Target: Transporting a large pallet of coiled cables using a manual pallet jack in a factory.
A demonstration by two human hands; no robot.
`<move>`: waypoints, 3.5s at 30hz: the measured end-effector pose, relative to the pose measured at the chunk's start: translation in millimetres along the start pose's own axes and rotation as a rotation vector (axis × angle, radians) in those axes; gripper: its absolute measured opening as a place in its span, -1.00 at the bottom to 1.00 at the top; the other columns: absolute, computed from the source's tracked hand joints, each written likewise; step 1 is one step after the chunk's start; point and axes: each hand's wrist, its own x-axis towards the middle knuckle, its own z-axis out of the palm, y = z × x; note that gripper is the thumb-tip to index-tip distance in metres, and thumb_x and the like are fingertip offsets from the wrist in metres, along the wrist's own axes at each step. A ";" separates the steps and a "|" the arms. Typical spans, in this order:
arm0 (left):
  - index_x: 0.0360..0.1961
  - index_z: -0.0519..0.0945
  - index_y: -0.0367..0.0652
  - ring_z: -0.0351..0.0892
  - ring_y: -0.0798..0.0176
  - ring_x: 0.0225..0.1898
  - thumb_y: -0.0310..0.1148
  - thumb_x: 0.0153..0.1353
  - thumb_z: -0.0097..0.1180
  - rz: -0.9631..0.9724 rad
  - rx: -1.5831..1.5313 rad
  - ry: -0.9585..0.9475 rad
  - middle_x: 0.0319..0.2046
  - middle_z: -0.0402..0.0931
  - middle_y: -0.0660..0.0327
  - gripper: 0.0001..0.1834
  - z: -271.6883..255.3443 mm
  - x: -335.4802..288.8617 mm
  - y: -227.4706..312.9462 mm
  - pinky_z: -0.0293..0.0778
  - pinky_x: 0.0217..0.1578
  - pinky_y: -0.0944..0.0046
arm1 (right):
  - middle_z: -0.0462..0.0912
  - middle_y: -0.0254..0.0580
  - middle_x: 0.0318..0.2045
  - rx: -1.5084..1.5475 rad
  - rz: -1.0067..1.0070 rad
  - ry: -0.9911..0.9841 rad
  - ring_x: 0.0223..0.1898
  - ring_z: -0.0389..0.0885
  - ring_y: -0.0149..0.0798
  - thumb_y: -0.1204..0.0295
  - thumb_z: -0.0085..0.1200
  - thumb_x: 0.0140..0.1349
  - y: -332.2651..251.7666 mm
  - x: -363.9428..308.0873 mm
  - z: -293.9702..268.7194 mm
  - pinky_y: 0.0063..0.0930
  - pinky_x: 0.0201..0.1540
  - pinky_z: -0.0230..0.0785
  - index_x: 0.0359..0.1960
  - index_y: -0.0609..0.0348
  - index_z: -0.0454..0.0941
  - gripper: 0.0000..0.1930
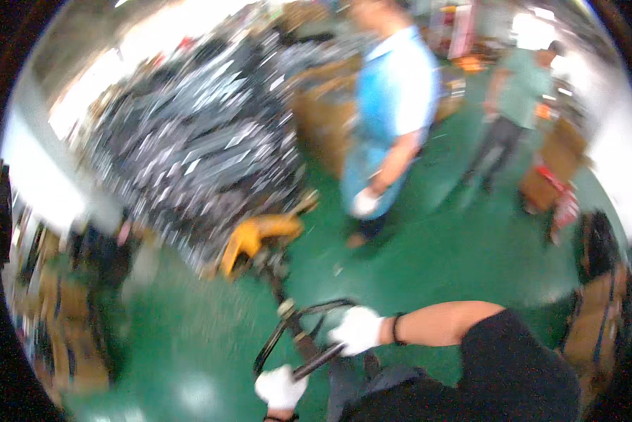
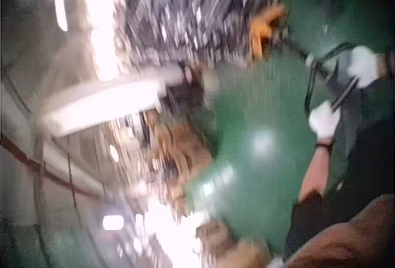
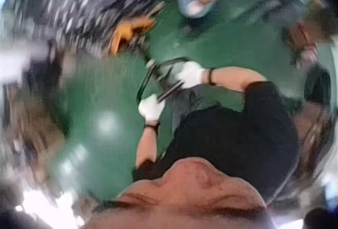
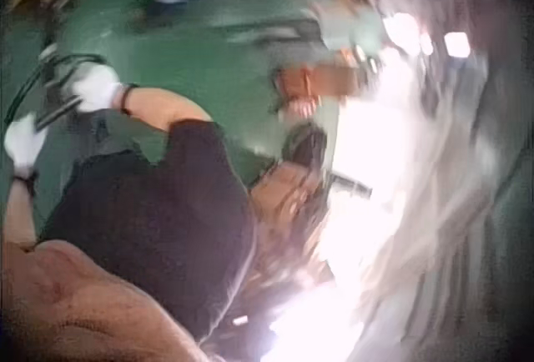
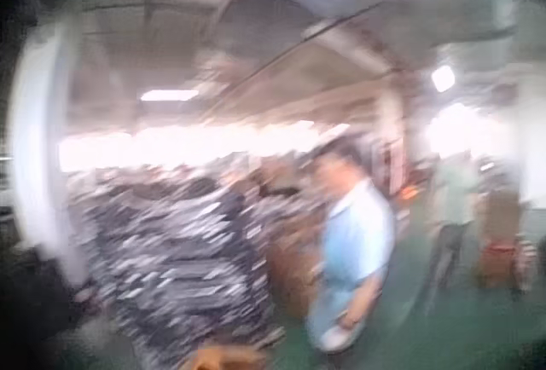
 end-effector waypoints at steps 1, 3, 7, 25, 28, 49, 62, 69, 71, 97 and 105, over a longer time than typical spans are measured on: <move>-0.64 0.68 -0.01 0.71 -0.11 -0.57 0.09 0.08 0.36 -0.006 -0.036 -0.105 -0.65 0.65 0.11 -0.58 3.3 -5.9 6.5 0.55 -0.50 -0.08 | 0.62 -0.12 -0.60 -0.046 0.020 -0.038 -0.53 0.65 0.12 -0.06 0.35 0.01 5.2 -10.9 22.7 0.12 -0.48 0.40 -0.43 -0.10 0.61 -0.64; -0.56 0.68 0.01 0.74 -0.06 -0.52 0.06 0.12 0.36 0.039 -0.105 -0.224 -0.59 0.69 0.13 -0.63 43.7 -17.1 0.6 0.55 -0.43 -0.08 | 0.68 -0.15 -0.56 -0.105 -0.025 -0.234 -0.46 0.71 0.09 -0.08 0.37 0.08 16.8 -27.8 59.7 0.03 -0.33 0.51 -0.33 -0.06 0.61 -0.60; -0.37 0.67 -0.01 0.80 -0.03 -0.40 0.04 0.21 0.34 0.101 -0.196 -0.433 -0.49 0.74 0.12 -0.66 130.1 -68.9 -6.6 0.59 -0.31 -0.09 | 0.71 -0.16 -0.56 -0.020 -0.132 -0.382 -0.41 0.76 0.07 -0.09 0.35 0.11 32.0 -50.5 156.0 0.02 -0.30 0.53 -0.38 -0.03 0.63 -0.60; -0.32 0.79 0.00 0.79 -0.17 -0.32 0.10 0.09 0.28 -0.048 -0.015 -0.104 -0.43 0.75 0.01 -0.60 -45.9 70.4 -33.4 0.65 -0.25 -0.14 | 0.73 0.04 -0.47 -0.186 0.075 -0.056 -0.38 0.75 0.22 0.10 0.25 0.08 29.4 70.2 -43.0 0.12 -0.28 0.57 -0.28 0.00 0.67 -0.70; -0.34 0.78 -0.02 0.79 -0.16 -0.32 0.08 0.06 0.29 -0.115 -0.032 -0.096 -0.46 0.74 0.01 -0.60 -68.6 102.1 -29.1 0.65 -0.24 -0.15 | 0.72 0.01 -0.49 -0.142 0.177 -0.055 -0.39 0.74 0.21 0.06 0.28 0.08 29.0 86.0 -79.1 0.12 -0.28 0.57 -0.26 -0.04 0.68 -0.68; -0.40 0.69 0.03 0.75 -0.05 -0.45 0.10 0.16 0.38 0.079 -0.105 -0.321 -0.53 0.71 0.11 -0.63 165.4 -77.9 -2.0 0.58 -0.34 -0.09 | 0.76 -0.04 -0.48 -0.055 -0.013 -0.427 -0.31 0.79 0.15 -0.05 0.32 0.15 29.2 -54.1 161.8 0.08 -0.15 0.56 -0.26 0.00 0.70 -0.61; -0.33 0.76 0.04 0.78 -0.14 -0.37 0.14 0.11 0.35 -0.060 -0.011 -0.176 -0.47 0.74 0.05 -0.60 -39.3 57.5 -27.9 0.64 -0.27 -0.12 | 0.71 0.00 -0.53 -0.156 0.090 -0.112 -0.43 0.75 0.17 0.05 0.25 0.09 24.6 55.5 -31.2 0.16 -0.30 0.55 -0.30 0.01 0.69 -0.67; -0.61 0.68 0.04 0.65 -0.03 -0.60 0.04 -0.08 0.49 -0.017 0.027 0.126 -0.64 0.64 0.14 -0.65 7.1 21.9 -10.3 0.50 -0.48 -0.04 | 0.66 -0.12 -0.63 -0.159 -0.013 -0.007 -0.54 0.70 0.12 -0.04 0.32 0.02 36.5 26.2 14.2 0.09 -0.40 0.49 -0.41 -0.02 0.64 -0.62; -0.61 0.67 0.05 0.63 -0.03 -0.62 0.02 -0.10 0.50 -0.006 -0.034 0.120 -0.65 0.62 0.15 -0.67 17.9 11.2 -2.8 0.49 -0.50 -0.04 | 0.66 -0.17 -0.63 -0.136 -0.048 0.060 -0.54 0.72 0.06 -0.03 0.39 -0.08 33.7 13.6 21.2 0.04 -0.42 0.50 -0.52 -0.05 0.61 -0.63; 0.04 0.84 0.08 0.82 -0.12 0.07 0.11 0.29 0.13 -0.158 0.015 -0.684 0.01 0.83 0.02 -0.50 125.4 -52.3 14.2 0.69 0.12 -0.07 | 0.87 0.02 -0.16 -0.023 0.338 -0.344 -0.10 0.86 0.14 -0.01 0.19 0.25 -60.3 -26.0 155.7 0.06 -0.05 0.68 -0.03 0.05 0.81 -0.54; 0.08 0.83 0.16 0.80 -0.11 0.11 0.11 0.31 0.11 -0.112 0.050 -0.492 0.06 0.82 0.06 -0.51 102.1 -24.9 4.8 0.67 0.16 -0.06 | 0.88 -0.01 -0.09 -0.132 0.507 -0.171 -0.04 0.87 0.11 0.11 0.19 0.26 -59.1 2.5 147.8 0.03 0.01 0.70 -0.04 0.02 0.86 -0.61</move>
